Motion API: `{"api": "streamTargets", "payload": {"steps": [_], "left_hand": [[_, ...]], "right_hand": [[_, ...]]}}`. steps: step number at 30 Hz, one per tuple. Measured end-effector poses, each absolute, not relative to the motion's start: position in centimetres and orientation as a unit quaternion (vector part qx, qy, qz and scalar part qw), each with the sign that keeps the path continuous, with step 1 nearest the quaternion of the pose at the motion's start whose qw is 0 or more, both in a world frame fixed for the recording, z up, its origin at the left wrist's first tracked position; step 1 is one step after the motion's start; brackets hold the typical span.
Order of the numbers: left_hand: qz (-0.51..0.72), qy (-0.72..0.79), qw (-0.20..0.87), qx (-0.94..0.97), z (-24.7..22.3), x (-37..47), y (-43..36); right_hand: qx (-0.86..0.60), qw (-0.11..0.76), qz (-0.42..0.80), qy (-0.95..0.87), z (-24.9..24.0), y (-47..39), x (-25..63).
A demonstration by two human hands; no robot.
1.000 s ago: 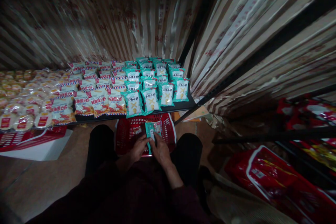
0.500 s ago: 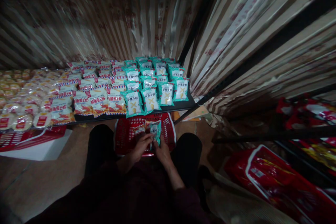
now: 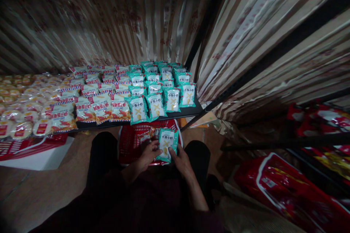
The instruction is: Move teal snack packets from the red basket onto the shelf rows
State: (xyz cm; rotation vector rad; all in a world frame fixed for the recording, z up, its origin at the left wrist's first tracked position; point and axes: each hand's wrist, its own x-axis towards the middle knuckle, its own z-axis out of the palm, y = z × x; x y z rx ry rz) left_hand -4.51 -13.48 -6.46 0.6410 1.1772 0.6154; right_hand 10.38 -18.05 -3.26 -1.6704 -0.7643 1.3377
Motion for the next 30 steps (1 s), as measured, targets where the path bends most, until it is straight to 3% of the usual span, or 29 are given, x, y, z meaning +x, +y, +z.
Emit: {"api": "streamTargets", "payload": {"steps": [9, 18, 30], "left_hand": [[0.299, 0.535, 0.595, 0.52, -2.9, -1.4, -12.9], [0.339, 0.433, 0.539, 0.638, -0.1, 2.4, -10.4], [0.318, 0.418, 0.449, 0.723, 1.7, 6.2, -6.5]], "right_hand": [[-0.664, 0.503, 0.48, -0.276, -2.3, -17.3, 13.5], [-0.674, 0.569, 0.396, -0.255, -1.4, -13.7, 17.3], [-0.68, 0.573, 0.282, -0.359, -2.0, -7.1, 21.4]]}}
